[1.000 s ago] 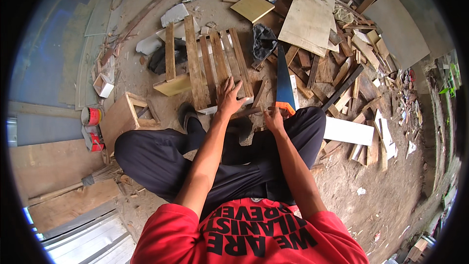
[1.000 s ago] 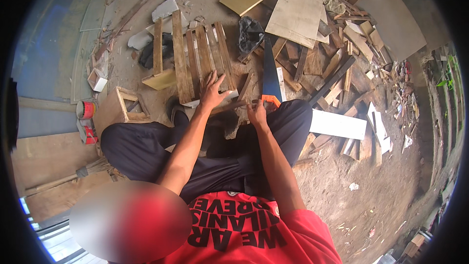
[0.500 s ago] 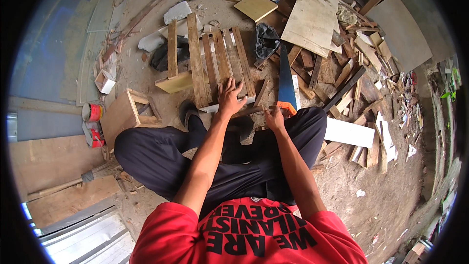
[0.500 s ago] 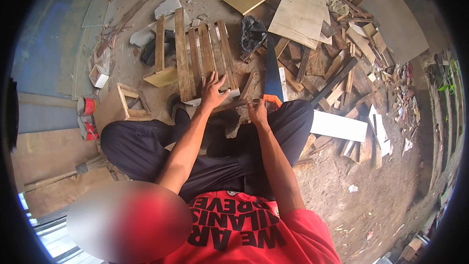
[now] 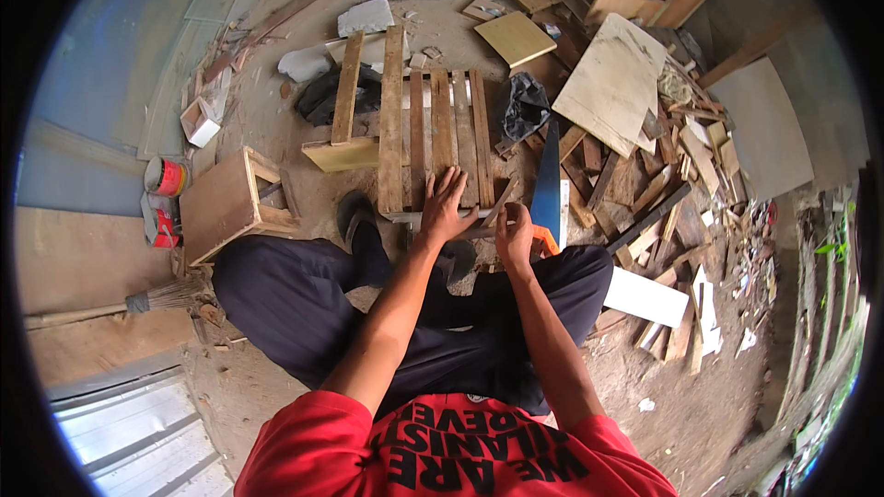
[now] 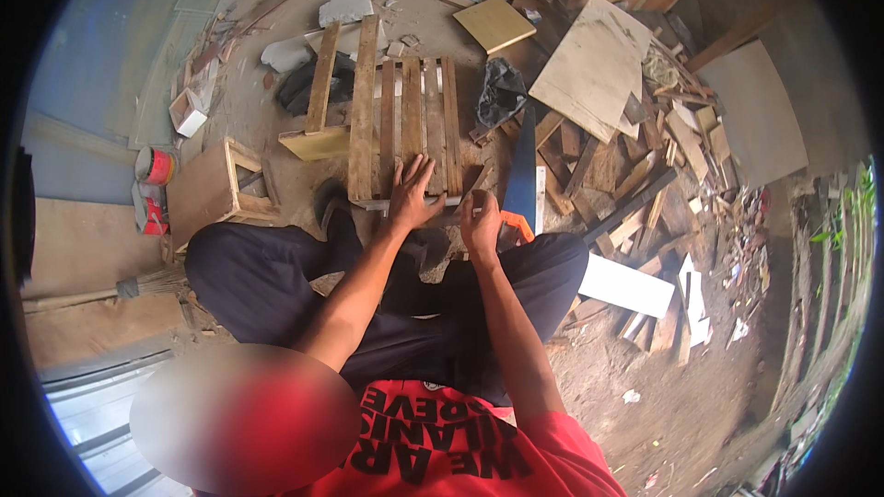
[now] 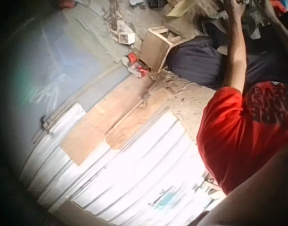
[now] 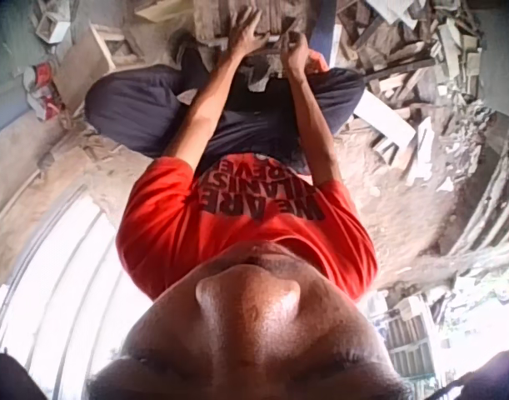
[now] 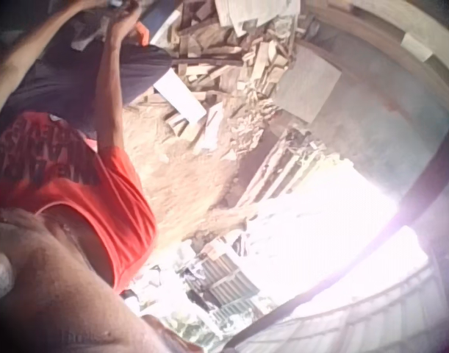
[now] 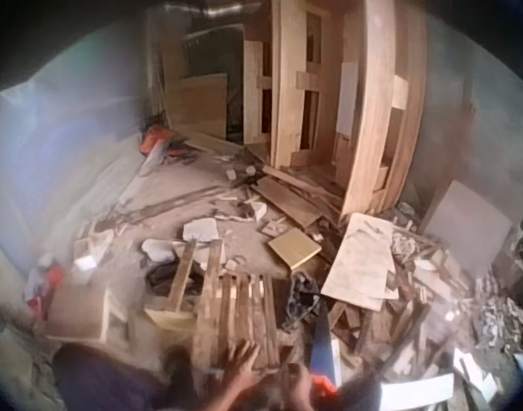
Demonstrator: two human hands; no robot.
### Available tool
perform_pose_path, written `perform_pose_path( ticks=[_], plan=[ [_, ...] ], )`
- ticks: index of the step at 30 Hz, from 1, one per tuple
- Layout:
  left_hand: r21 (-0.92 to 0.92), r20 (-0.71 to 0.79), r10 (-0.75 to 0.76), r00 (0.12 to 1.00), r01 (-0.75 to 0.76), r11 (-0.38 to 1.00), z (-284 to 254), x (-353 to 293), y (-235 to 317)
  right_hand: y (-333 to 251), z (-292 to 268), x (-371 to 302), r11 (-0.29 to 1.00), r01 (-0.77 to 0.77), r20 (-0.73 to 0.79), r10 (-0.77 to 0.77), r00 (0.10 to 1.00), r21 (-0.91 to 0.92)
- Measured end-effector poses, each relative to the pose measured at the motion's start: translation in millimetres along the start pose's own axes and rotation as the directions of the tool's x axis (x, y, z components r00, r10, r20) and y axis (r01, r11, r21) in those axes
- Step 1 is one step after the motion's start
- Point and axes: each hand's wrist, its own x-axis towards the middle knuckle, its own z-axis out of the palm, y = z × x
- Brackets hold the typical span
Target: The person sits on the floor and uses a hammer to drive nails into a wooden pallet structure. They repeatedly position a wooden plank, strike it with the hammer, and adjust the pieces to assemble the frame.
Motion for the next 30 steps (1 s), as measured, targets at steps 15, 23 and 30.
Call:
perform_pose_path(
  ticks=[15,23,30],
  plan=[
    [-0.09,-0.046,-0.051,0.998,0.047,0.995,-3.5,9.4,7.1,-17.4,106.7,125.1,0.966,0.161,0.053,-0.153,0.987,-0.2],
    [-0.132,-0.033,-0.005,0.999,0.001,0.991,-1.3,3.2,0.2,-34.6,101.1,120.0,0.969,0.118,0.068,-0.105,0.992,-0.219],
    [-0.169,0.049,0.009,0.999,-0.001,0.986,-3.5,-5.2,-1.8,-35.4,99.1,110.5,0.983,0.057,0.062,-0.047,0.997,-0.172]
  ],
)
